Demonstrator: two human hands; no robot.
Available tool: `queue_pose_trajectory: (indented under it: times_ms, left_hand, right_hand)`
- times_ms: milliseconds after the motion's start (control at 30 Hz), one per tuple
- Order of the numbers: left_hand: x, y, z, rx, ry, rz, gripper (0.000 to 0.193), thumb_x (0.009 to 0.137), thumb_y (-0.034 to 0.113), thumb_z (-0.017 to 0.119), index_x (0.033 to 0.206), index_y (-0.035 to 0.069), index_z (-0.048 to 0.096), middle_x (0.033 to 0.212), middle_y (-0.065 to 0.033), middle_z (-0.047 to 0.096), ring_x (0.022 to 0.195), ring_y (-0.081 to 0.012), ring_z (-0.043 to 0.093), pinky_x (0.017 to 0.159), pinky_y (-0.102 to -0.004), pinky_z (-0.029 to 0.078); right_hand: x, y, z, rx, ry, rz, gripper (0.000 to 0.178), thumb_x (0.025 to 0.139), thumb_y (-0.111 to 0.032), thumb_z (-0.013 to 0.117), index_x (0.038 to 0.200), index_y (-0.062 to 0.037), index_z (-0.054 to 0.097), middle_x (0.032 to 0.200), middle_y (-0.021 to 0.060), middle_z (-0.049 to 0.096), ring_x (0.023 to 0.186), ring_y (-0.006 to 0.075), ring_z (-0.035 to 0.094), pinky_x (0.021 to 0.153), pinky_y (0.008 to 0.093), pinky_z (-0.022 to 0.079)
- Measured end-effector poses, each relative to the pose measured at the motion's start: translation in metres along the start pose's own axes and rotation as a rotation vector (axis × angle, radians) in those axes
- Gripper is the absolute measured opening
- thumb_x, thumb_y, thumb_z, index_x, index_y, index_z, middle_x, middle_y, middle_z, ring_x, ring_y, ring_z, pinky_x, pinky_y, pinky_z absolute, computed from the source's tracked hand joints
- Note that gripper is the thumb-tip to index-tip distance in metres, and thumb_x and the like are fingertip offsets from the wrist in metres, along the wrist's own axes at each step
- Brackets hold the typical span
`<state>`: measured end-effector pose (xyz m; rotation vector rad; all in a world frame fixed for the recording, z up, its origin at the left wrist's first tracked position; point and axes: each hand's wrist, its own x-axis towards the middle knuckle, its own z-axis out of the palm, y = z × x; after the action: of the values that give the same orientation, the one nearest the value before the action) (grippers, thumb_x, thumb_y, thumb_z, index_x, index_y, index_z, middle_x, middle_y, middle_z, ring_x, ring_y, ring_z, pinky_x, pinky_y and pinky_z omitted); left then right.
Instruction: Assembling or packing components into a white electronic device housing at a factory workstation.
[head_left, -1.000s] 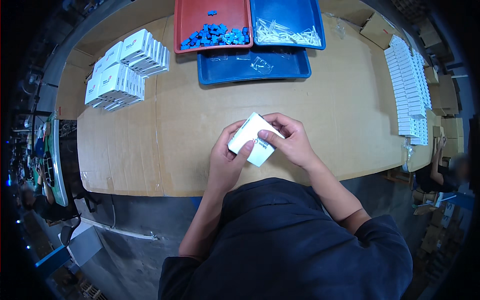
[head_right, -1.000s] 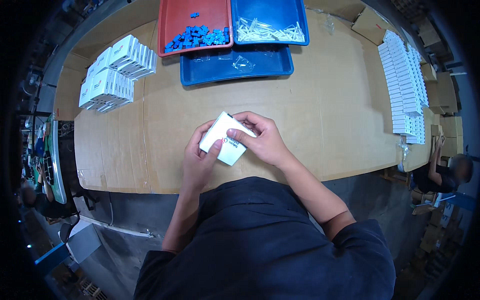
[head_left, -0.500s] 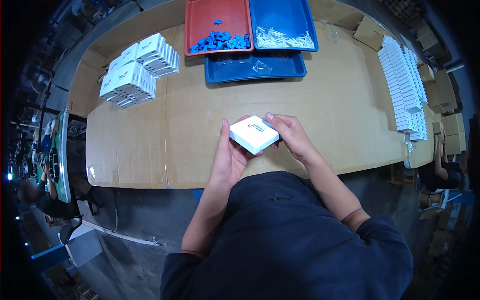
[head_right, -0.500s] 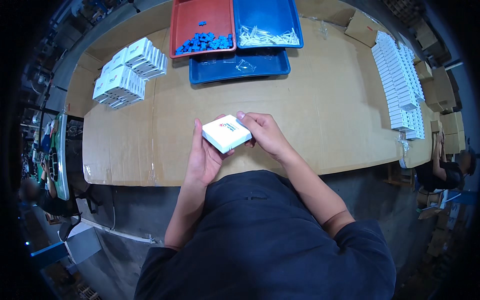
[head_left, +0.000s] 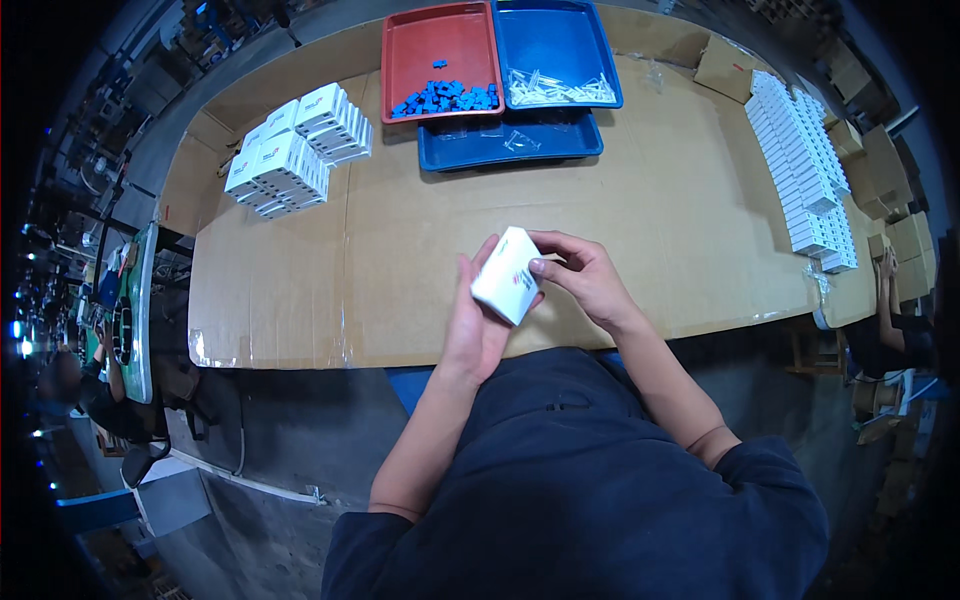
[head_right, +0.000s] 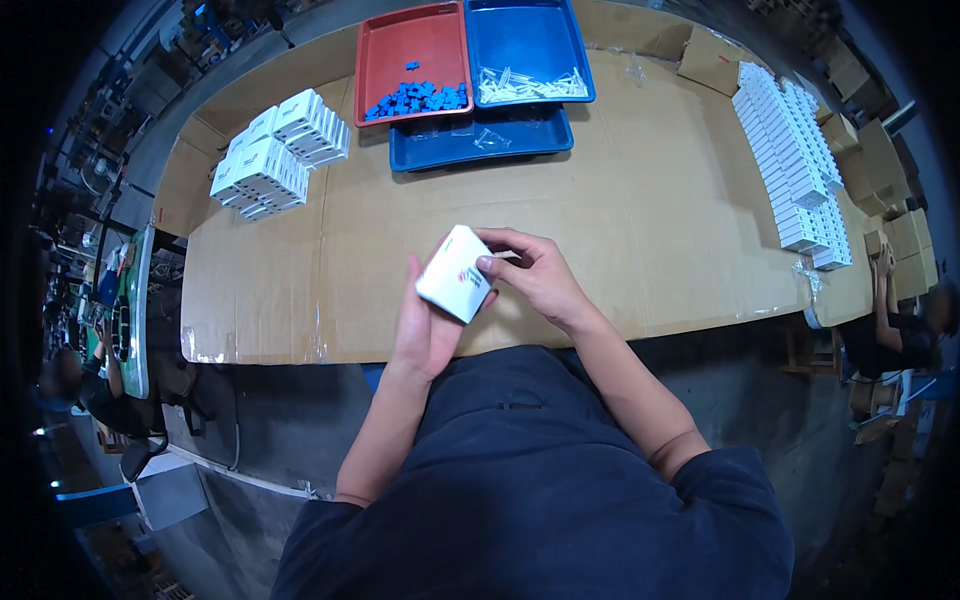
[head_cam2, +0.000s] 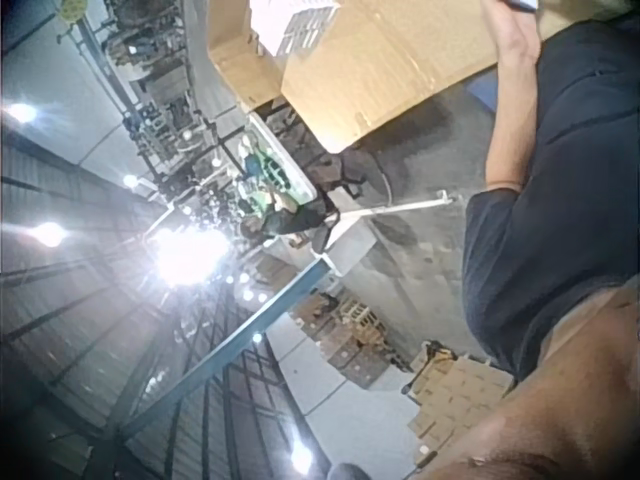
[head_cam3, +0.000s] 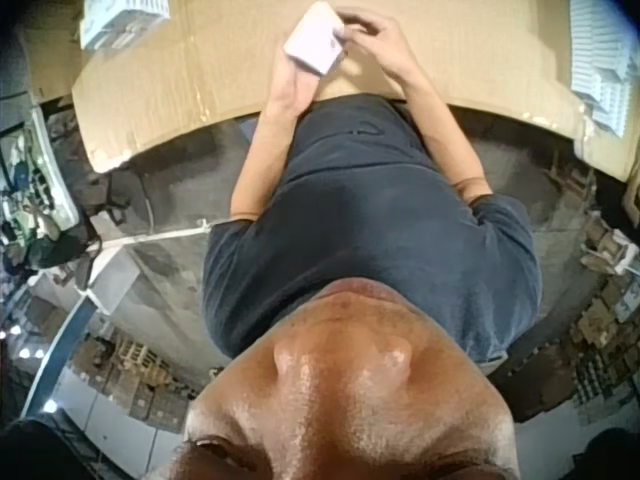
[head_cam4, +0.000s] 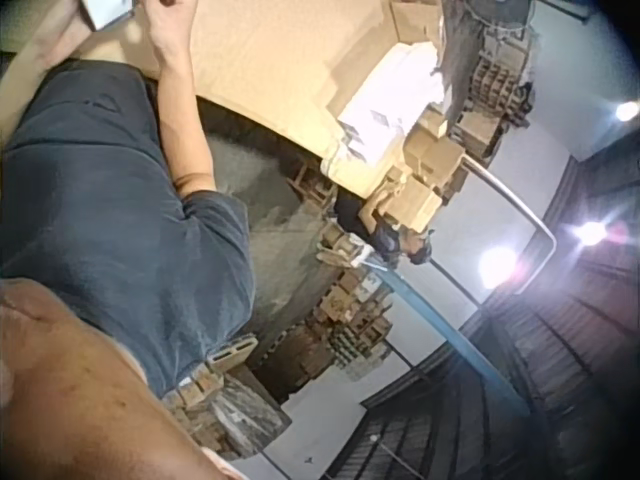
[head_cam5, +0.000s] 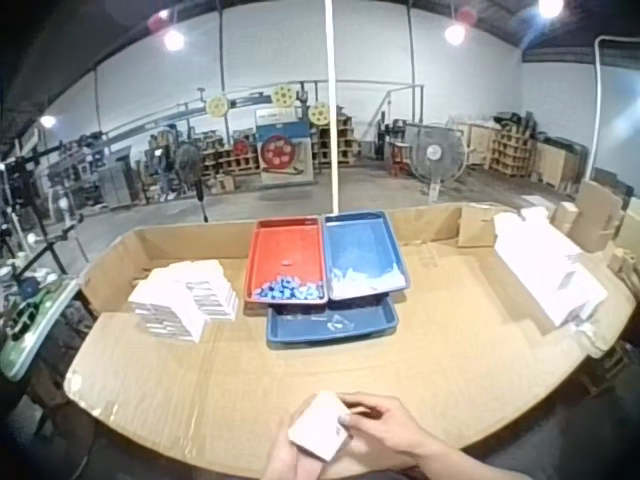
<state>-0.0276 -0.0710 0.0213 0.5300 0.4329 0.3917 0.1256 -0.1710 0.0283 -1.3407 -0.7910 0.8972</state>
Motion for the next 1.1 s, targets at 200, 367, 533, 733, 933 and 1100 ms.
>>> queue_pose_trajectory:
  times_ms: [200,367,533,733,933,1100]
  left_hand:
    - [-0.012,-0.017,-0.013,0.097,-0.13,-0.041,0.045,0.112,0.036,0.047,0.145,0.006,0.046,0.128,-0.0153,0.065,0.098,-0.0242,0.072,0.088,-0.0366,0.06]
    - [-0.002,-0.032,0.003,0.212,0.035,0.243,0.042,0.104,0.011,0.064,0.14,0.005,0.044,0.122,-0.0134,0.066,0.102,-0.018,0.069,0.09,-0.0316,0.058]
    - [-0.013,-0.058,-0.001,0.48,0.105,0.337,0.038,0.106,0.012,0.06,0.139,0.007,0.04,0.126,-0.0092,0.06,0.113,-0.0146,0.061,0.093,-0.0292,0.052]
    - [-0.027,-0.091,0.024,0.773,-0.338,0.107,0.066,0.103,0.014,0.062,0.154,0.008,0.021,0.138,-0.014,0.044,0.125,-0.0195,0.048,0.106,-0.0342,0.042]
    - [-0.029,-0.112,0.051,0.834,-0.653,-0.163,0.097,0.097,0.026,0.07,0.167,0.01,0.003,0.167,-0.0177,0.021,0.15,-0.0288,0.031,0.12,-0.0429,0.032]
    - [-0.013,-0.123,0.059,0.767,-0.613,-0.174,0.086,0.101,0.027,0.066,0.166,0.01,0.011,0.166,-0.0206,0.027,0.15,-0.0329,0.037,0.12,-0.0449,0.035]
  right_hand:
    - [-0.012,0.004,0.012,0.102,0.015,-0.177,0.032,0.103,-0.007,0.063,0.135,0.0006,0.065,0.128,0.0105,0.069,0.117,0.0155,0.065,0.101,0.0311,0.052]
    - [-0.035,0.013,-0.004,0.252,0.16,-0.09,0.034,0.108,-0.012,0.057,0.139,0.002,0.06,0.127,0.0116,0.068,0.116,0.0161,0.065,0.1,0.0294,0.053]
    - [-0.062,0.04,-0.009,-0.435,0.119,-0.288,0.095,0.086,-0.024,0.085,0.161,-0.0011,0.031,0.149,0.0205,0.048,0.137,0.0306,0.05,0.115,0.0388,0.041]
    - [-0.123,0.051,-0.046,-0.437,0.269,-0.158,0.111,0.081,-0.026,0.089,0.164,-0.0011,0.019,0.153,0.0256,0.041,0.141,0.0379,0.046,0.118,0.0406,0.039]
    - [-0.168,0.046,-0.075,-0.371,0.302,-0.034,0.106,0.084,-0.036,0.086,0.161,0.0024,0.024,0.152,0.0293,0.045,0.142,0.0386,0.048,0.117,0.0403,0.039]
    - [-0.179,0.063,-0.117,-0.222,0.436,-0.071,0.098,0.084,-0.035,0.088,0.159,-0.0023,0.035,0.14,0.0244,0.059,0.13,0.0315,0.059,0.108,0.0395,0.048]
